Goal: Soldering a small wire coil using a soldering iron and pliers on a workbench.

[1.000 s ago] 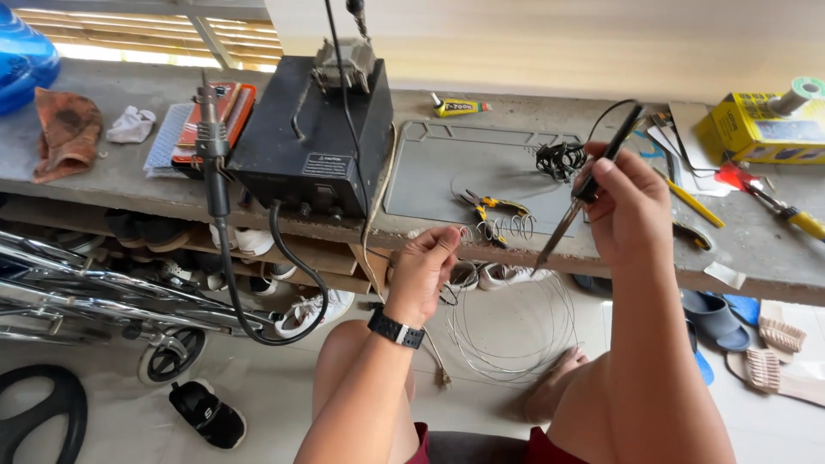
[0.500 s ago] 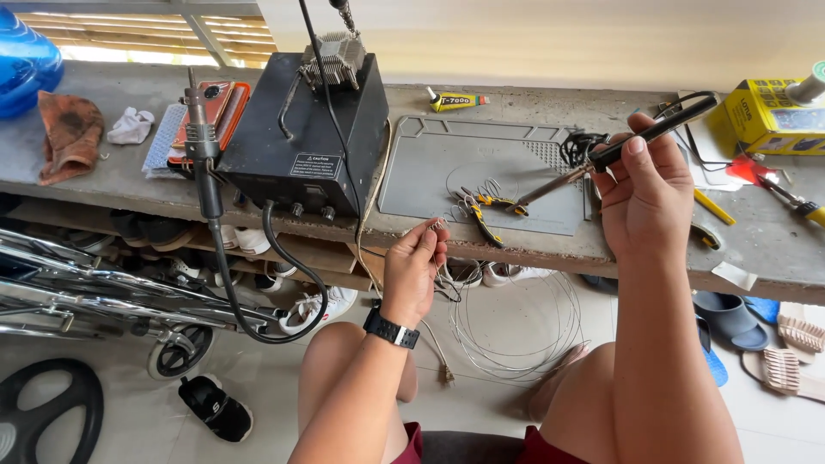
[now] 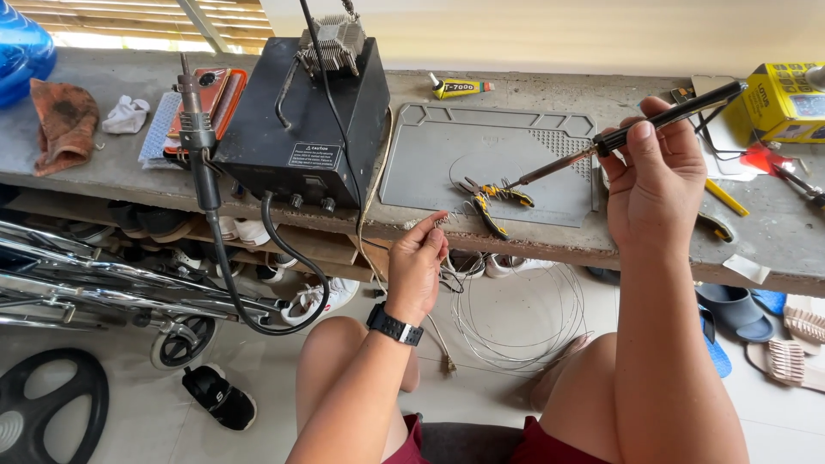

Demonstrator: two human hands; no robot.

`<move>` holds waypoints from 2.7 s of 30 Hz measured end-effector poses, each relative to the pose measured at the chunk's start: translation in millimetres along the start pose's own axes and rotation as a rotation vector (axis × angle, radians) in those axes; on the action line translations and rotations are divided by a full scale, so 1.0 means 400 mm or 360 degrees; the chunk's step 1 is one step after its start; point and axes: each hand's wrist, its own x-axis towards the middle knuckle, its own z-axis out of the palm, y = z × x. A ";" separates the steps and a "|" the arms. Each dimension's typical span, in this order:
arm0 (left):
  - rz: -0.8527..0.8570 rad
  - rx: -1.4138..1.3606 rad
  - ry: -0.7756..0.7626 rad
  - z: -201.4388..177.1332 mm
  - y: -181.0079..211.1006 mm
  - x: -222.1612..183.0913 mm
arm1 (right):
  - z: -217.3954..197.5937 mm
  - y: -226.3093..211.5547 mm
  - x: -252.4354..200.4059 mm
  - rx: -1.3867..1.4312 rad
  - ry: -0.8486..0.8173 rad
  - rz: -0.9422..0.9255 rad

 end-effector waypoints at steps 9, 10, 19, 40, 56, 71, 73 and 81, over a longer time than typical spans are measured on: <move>-0.0021 -0.0216 -0.0103 0.007 -0.047 0.027 | 0.009 0.013 -0.022 0.0015 -0.0053 0.0029; -0.0021 -0.0218 -0.0106 0.012 -0.039 0.024 | 0.007 0.013 -0.023 0.0014 -0.0053 0.0026; 0.0002 0.0009 -0.0182 0.061 -0.015 -0.007 | 0.005 0.062 -0.044 -0.0008 -0.0145 0.0013; -0.0003 -0.0378 -0.0331 0.076 0.035 -0.002 | 0.023 0.076 -0.078 0.0015 -0.0234 0.0061; 0.0198 -0.0184 -0.0345 0.084 0.051 -0.006 | 0.007 0.026 -0.070 0.0036 -0.0124 -0.0153; 0.0309 -0.0393 -0.0364 0.077 0.036 -0.005 | 0.066 0.122 -0.100 0.0092 -0.0152 -0.0271; 0.0303 -0.0423 -0.0346 0.072 0.034 -0.007 | 0.070 0.128 -0.111 0.0087 -0.0162 -0.0259; 0.0304 -0.0367 -0.0290 0.064 0.029 -0.002 | 0.096 0.110 -0.131 0.0025 -0.0163 -0.0095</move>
